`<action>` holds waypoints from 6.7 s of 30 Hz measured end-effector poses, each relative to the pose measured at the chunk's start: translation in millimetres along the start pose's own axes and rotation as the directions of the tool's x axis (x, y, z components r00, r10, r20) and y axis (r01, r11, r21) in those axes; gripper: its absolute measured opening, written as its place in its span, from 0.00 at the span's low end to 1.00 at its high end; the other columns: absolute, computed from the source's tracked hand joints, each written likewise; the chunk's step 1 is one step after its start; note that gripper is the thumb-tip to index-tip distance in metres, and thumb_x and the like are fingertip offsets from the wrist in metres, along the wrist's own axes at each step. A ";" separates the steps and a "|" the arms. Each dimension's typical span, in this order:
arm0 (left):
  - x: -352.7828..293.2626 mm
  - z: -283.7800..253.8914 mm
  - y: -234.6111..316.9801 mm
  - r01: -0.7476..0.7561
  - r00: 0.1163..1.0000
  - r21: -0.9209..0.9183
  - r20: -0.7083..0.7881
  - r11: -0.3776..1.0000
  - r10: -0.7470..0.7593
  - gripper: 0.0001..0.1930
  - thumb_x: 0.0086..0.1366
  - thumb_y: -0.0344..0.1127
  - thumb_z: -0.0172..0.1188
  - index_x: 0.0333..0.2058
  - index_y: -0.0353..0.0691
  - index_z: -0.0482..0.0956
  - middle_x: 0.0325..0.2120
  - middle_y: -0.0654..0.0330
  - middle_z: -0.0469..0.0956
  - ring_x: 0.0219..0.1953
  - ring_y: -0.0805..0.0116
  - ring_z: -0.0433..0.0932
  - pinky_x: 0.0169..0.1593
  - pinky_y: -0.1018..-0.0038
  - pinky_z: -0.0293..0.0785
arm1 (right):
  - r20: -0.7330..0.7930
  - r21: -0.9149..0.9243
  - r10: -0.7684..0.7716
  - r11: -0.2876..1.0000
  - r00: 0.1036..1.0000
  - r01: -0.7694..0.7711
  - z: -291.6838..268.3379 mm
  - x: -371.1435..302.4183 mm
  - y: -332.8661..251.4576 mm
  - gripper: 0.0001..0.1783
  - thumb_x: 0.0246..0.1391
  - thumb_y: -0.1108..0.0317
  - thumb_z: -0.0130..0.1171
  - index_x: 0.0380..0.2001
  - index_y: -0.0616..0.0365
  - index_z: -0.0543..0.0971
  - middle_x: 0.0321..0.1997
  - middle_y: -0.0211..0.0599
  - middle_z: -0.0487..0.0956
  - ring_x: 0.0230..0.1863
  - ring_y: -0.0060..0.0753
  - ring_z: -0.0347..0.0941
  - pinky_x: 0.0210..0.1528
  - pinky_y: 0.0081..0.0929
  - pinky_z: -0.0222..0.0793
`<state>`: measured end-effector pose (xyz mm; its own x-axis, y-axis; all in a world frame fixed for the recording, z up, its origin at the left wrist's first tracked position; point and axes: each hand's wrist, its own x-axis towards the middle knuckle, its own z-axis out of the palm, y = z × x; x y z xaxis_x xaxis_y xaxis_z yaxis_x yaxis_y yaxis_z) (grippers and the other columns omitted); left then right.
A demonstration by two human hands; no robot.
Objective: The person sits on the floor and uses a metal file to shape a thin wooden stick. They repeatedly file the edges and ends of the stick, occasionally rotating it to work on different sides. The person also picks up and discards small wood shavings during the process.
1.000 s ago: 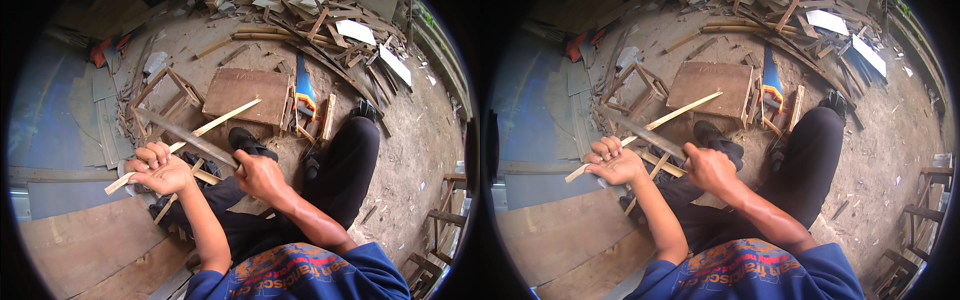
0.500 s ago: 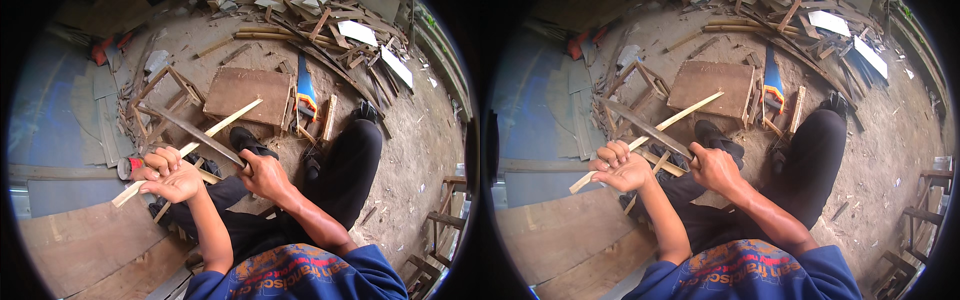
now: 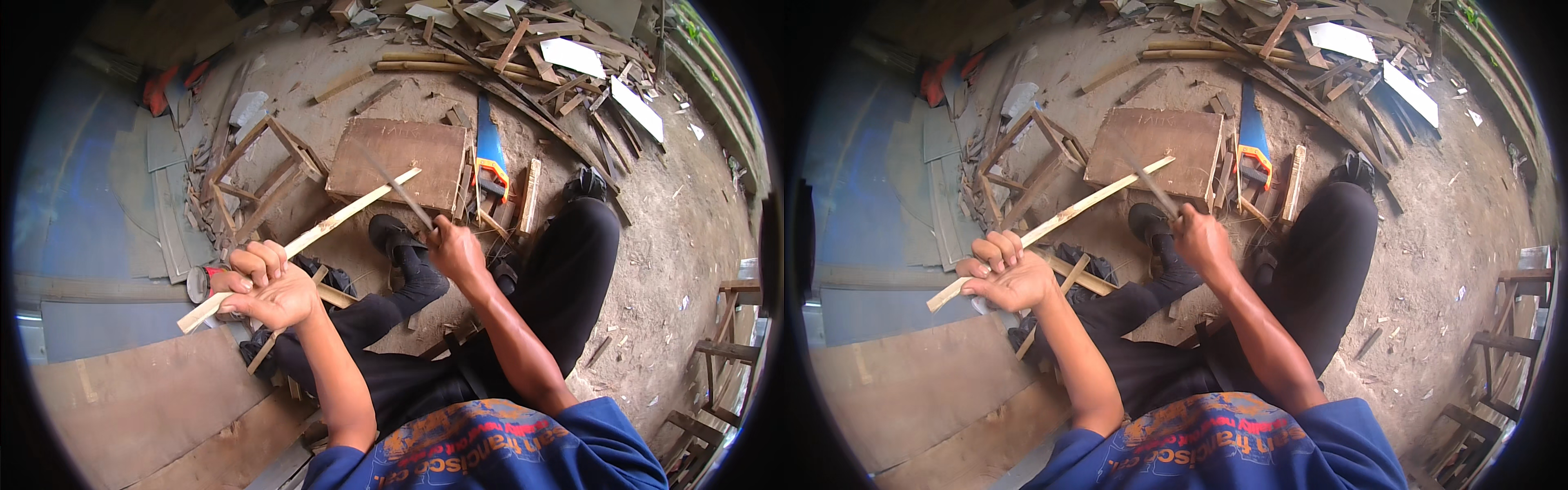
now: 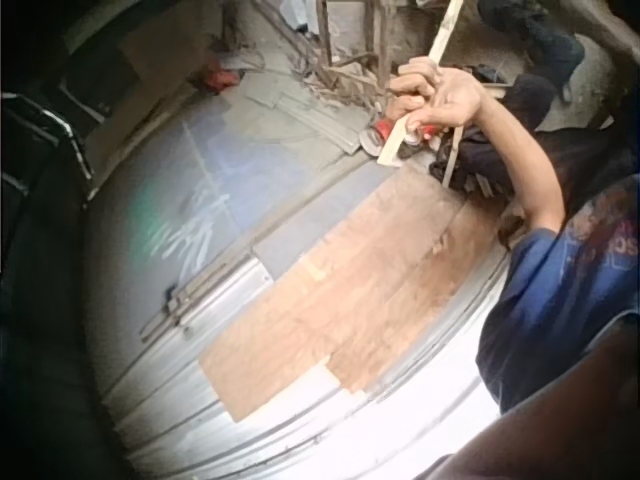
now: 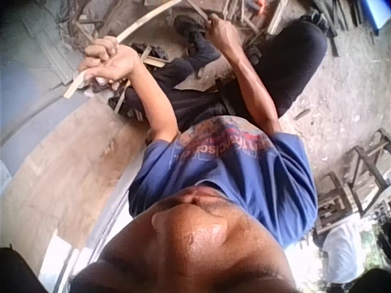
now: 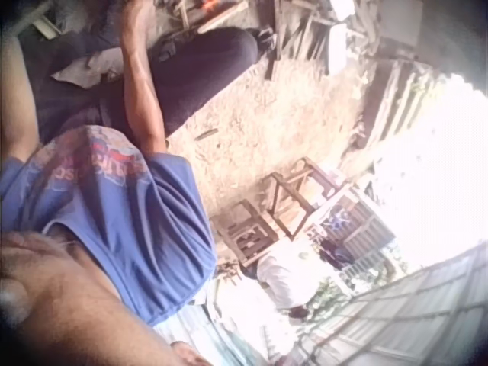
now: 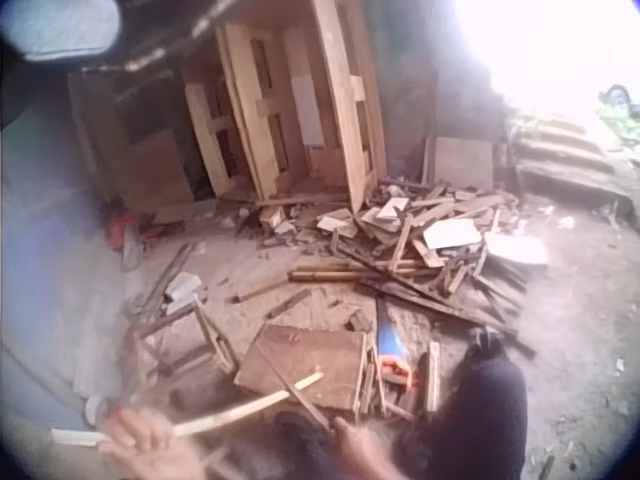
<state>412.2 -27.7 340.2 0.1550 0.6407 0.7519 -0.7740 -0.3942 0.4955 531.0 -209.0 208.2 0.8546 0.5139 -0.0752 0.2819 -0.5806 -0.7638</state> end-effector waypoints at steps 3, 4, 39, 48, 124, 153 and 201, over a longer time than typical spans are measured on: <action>-0.8 -3.0 0.9 0.013 1.000 0.001 -0.010 1.000 -0.013 0.21 0.74 0.60 0.41 0.31 0.49 0.60 0.19 0.68 0.53 0.19 0.76 0.50 0.23 0.78 0.48 | 0.045 0.056 -0.054 0.997 0.998 0.051 4.8 -13.8 -8.1 0.11 0.56 0.63 0.62 0.36 0.59 0.75 0.24 0.57 0.78 0.31 0.64 0.78 0.33 0.52 0.72; 0.6 -1.8 -0.7 0.015 1.000 -0.010 -0.011 1.000 -0.016 0.22 0.74 0.60 0.41 0.30 0.49 0.60 0.19 0.68 0.53 0.18 0.76 0.50 0.23 0.78 0.48 | 0.016 0.055 -0.049 0.997 0.999 0.048 7.9 -9.6 -3.1 0.11 0.56 0.64 0.62 0.37 0.59 0.75 0.23 0.57 0.78 0.30 0.63 0.77 0.33 0.51 0.72; 15.2 -8.4 -10.2 0.066 0.998 -0.048 0.024 0.997 -0.065 0.22 0.73 0.62 0.41 0.30 0.50 0.60 0.19 0.69 0.52 0.19 0.77 0.49 0.24 0.79 0.47 | -0.082 -0.093 0.156 0.982 0.984 -0.164 27.0 0.0 50.5 0.10 0.55 0.65 0.58 0.33 0.63 0.74 0.26 0.64 0.78 0.33 0.69 0.77 0.37 0.57 0.72; 20.8 4.2 -12.0 0.087 0.996 -0.046 0.040 0.995 -0.085 0.23 0.72 0.63 0.44 0.28 0.51 0.63 0.19 0.70 0.53 0.20 0.77 0.50 0.25 0.79 0.47 | -0.091 -0.105 0.181 0.976 0.979 -0.190 35.4 -2.7 65.6 0.11 0.54 0.65 0.57 0.33 0.63 0.73 0.27 0.63 0.79 0.33 0.69 0.77 0.37 0.60 0.71; 3.8 50.8 31.0 0.083 0.996 -0.073 -0.031 0.994 -0.086 0.30 0.70 0.69 0.40 0.27 0.46 0.56 0.14 0.69 0.51 0.15 0.79 0.44 0.20 0.79 0.41 | 0.131 0.217 -0.313 0.935 0.940 0.281 -42.4 -70.6 -86.0 0.12 0.48 0.72 0.56 0.37 0.59 0.70 0.26 0.54 0.78 0.30 0.64 0.76 0.33 0.57 0.71; -4.3 66.9 36.4 0.093 0.995 -0.055 -0.020 0.994 -0.094 0.31 0.69 0.69 0.42 0.27 0.45 0.55 0.15 0.68 0.51 0.16 0.79 0.42 0.21 0.79 0.40 | 0.133 0.199 -0.247 0.955 0.960 0.218 -44.1 -65.0 -91.7 0.11 0.48 0.71 0.57 0.37 0.59 0.72 0.22 0.55 0.78 0.29 0.63 0.77 0.32 0.55 0.72; 1.4 49.9 34.6 0.071 0.996 -0.055 -0.048 0.996 -0.074 0.30 0.69 0.70 0.41 0.26 0.46 0.55 0.14 0.69 0.50 0.15 0.79 0.44 0.20 0.80 0.41 | 0.117 0.205 -0.191 0.965 0.975 0.165 -23.8 -55.3 -59.6 0.10 0.56 0.66 0.62 0.34 0.61 0.75 0.20 0.54 0.76 0.28 0.61 0.76 0.30 0.48 0.70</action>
<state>416.2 -73.3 380.1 0.1820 0.6991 0.6914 -0.7933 -0.3111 0.5234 477.3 -217.9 273.2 0.7282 0.6854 -0.0021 0.3234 -0.3464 -0.8806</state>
